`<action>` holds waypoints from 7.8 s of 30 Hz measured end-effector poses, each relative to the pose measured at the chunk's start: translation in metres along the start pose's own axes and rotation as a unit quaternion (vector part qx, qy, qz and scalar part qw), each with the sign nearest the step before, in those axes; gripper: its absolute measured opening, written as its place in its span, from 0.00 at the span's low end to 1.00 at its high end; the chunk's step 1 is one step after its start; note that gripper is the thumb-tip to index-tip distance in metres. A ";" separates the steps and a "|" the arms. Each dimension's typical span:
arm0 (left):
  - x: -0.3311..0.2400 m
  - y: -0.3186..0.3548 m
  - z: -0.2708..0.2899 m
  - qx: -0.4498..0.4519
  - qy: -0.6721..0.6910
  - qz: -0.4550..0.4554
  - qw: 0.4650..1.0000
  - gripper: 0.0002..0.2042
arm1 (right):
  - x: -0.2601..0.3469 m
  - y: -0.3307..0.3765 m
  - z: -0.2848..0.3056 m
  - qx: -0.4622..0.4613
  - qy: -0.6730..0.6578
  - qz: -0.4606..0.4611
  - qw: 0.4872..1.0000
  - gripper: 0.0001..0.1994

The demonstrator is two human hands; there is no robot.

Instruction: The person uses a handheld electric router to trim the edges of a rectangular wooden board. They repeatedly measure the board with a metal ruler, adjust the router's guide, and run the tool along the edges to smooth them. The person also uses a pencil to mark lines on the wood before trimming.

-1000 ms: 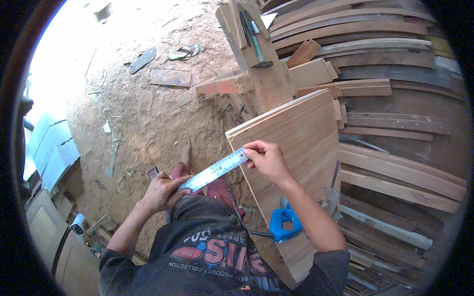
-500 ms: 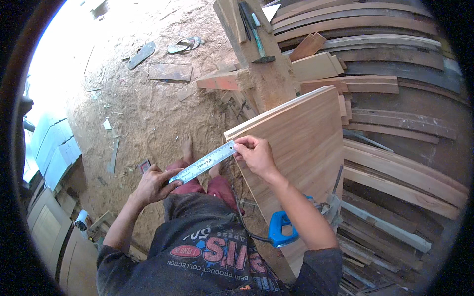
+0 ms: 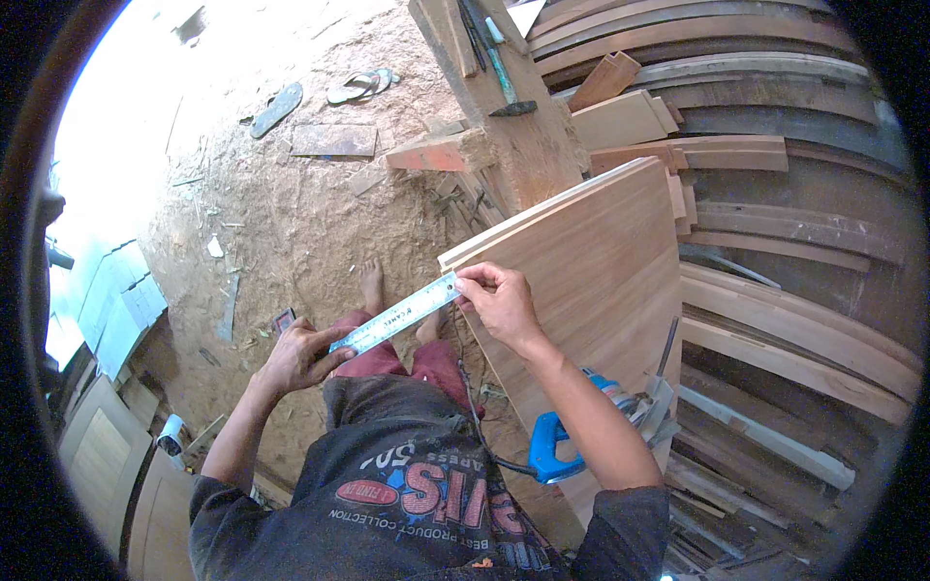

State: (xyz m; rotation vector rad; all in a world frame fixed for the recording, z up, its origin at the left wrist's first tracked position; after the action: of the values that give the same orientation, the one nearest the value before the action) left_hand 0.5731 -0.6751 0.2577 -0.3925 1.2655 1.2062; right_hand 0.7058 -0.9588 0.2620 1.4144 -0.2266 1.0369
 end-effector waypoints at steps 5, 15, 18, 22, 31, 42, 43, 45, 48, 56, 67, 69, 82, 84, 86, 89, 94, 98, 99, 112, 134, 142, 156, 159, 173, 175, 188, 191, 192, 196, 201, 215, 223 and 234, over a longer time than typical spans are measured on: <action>0.005 -0.002 0.000 0.005 -0.010 -0.002 1.000 0.23 | 0.000 0.000 -0.001 0.003 -0.013 0.002 1.000 0.07; 0.010 -0.005 -0.002 0.011 -0.015 0.004 1.000 0.23 | -0.003 -0.001 -0.001 -0.010 -0.011 0.008 1.000 0.07; 0.008 -0.006 0.001 0.014 -0.022 0.003 1.000 0.24 | -0.003 -0.001 -0.001 -0.008 -0.005 0.015 1.000 0.07; 0.005 -0.008 0.003 0.026 -0.027 0.008 0.999 0.24 | -0.005 0.000 -0.001 -0.005 -0.003 0.010 1.000 0.07; 0.011 -0.006 0.003 0.004 -0.015 0.009 1.000 0.21 | -0.001 0.001 -0.005 -0.003 0.003 0.023 1.000 0.08; -0.107 -0.090 0.005 0.031 -0.098 -0.019 0.995 0.26 | 0.182 0.214 0.078 -0.241 0.235 0.350 0.874 0.10; -0.124 -0.115 -0.007 0.027 -0.139 -0.045 0.989 0.26 | 0.177 0.242 0.086 -0.276 0.227 0.331 0.873 0.10; -0.163 -0.166 -0.045 0.037 -0.159 -0.113 0.980 0.28 | 0.142 0.289 0.099 -0.374 0.058 0.306 0.874 0.06; -0.212 -0.242 -0.121 0.104 -0.179 -0.140 0.968 0.29 | 0.073 0.341 0.106 -0.481 -0.062 0.262 0.835 0.06; -0.248 -0.295 -0.161 0.023 -0.162 -0.248 0.955 0.33 | -0.133 0.426 0.062 -0.643 -0.231 0.065 0.727 0.10; -0.463 -0.174 -0.204 0.111 -0.054 -0.472 0.873 0.20 | -0.226 0.189 -0.039 -0.219 -0.609 0.107 0.755 0.42; -0.474 -0.151 -0.252 0.194 -0.109 -0.496 0.839 0.20 | -0.209 0.170 -0.043 -0.164 -0.626 0.114 0.754 0.44; -0.461 -0.212 -0.323 0.286 0.017 -0.400 0.870 0.26 | -0.224 0.202 -0.013 -0.231 -0.573 0.195 0.761 0.44; -0.460 -0.215 -0.328 0.270 -0.033 -0.415 0.868 0.27 | -0.238 0.198 -0.015 -0.269 -0.561 0.190 0.759 0.43; -0.460 -0.215 -0.330 0.240 -0.053 -0.434 0.866 0.27 | -0.260 0.195 -0.018 -0.328 -0.558 0.170 0.743 0.41; -0.459 -0.208 -0.331 0.234 -0.064 -0.453 0.858 0.28 | -0.298 0.198 -0.028 -0.438 -0.554 0.147 0.692 0.31; -0.457 -0.190 -0.316 0.300 0.068 -0.444 0.841 0.27 | -0.354 0.204 -0.106 -0.501 -0.630 0.010 0.594 0.22; -0.458 -0.166 -0.276 0.270 0.133 -0.460 0.835 0.24 | -0.360 0.213 -0.209 -0.514 -0.708 -0.054 0.481 0.18; -0.455 -0.157 -0.261 0.263 0.126 -0.452 0.843 0.24 | -0.361 0.215 -0.229 -0.503 -0.724 -0.061 0.468 0.17; -0.382 0.062 -0.261 0.609 0.118 -0.252 0.743 0.28 | -0.488 0.316 -0.157 -0.588 -0.640 -0.040 0.492 0.14; -0.099 -0.100 -0.480 0.192 0.424 0.240 0.852 0.16 | -0.718 0.562 0.169 -0.830 -0.434 0.064 0.345 0.14; -0.110 -0.095 -0.476 0.308 0.450 0.109 0.831 0.07 | -0.774 0.514 0.155 -0.713 -0.608 0.133 0.324 0.19; -0.100 -0.020 -0.474 0.238 0.305 0.213 0.897 0.18 | -0.796 0.563 0.142 -0.639 -0.555 0.042 0.531 0.22; -0.048 0.017 -0.433 0.394 0.200 0.191 0.876 0.23 | -0.784 0.519 0.079 -0.718 -0.506 -0.071 0.472 0.16; 0.094 -0.019 0.067 0.008 0.242 0.153 0.958 0.19 | -0.142 0.211 -0.035 -0.229 -0.791 0.300 0.481 0.33; 0.050 -0.042 0.103 -0.035 0.254 0.117 0.959 0.18 | -0.136 0.206 -0.008 -0.206 -0.803 0.364 0.425 0.32; -0.402 -0.181 -0.073 0.311 0.063 -0.397 0.861 0.16 | -0.160 0.170 -0.009 -0.156 -0.820 0.426 0.349 0.21; -0.463 -0.180 -0.142 0.350 -0.021 -0.430 0.832 0.20 | -0.139 0.176 -0.013 -0.124 -0.787 0.502 0.337 0.25; -0.482 -0.177 -0.166 0.362 -0.024 -0.462 0.809 0.22 | -0.137 0.175 -0.016 -0.128 -0.803 0.497 0.303 0.26; -0.512 -0.181 -0.275 0.391 -0.105 -0.498 0.767 0.28 | -0.134 0.173 -0.027 -0.176 -0.849 0.457 0.199 0.24; -0.465 -0.191 -0.349 0.483 -0.208 -0.350 0.775 0.35 | -0.121 0.173 -0.022 -0.243 -0.843 0.443 0.186 0.22; -0.420 -0.234 -0.272 0.500 -0.116 -0.309 0.801 0.36 | -0.080 0.160 -0.038 -0.539 -0.780 0.187 0.257 0.24; -0.399 -0.221 -0.189 0.676 0.200 -0.172 0.688 0.35 | 0.048 0.151 -0.116 -0.683 -0.643 0.341 0.063 0.26; -0.304 -0.309 -0.153 0.660 -0.090 -0.417 0.619 0.33 | 0.243 0.057 -0.215 -0.889 -0.455 0.040 0.044 0.22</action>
State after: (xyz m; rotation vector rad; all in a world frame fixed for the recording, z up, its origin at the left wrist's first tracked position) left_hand 0.8051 -1.0590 0.3576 0.2678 1.2169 -0.6159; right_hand 0.7107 -0.6711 0.4226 -0.8033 -1.7318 -0.7784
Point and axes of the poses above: each hand's wrist, its own y-axis away from the middle knuckle, its own z-axis out of the back of the hand, x = y × z, the point moved 8 cm from there along -y, towards the middle knuckle, and after that the axes turned 5 degrees about y, right-handed, at the moved point
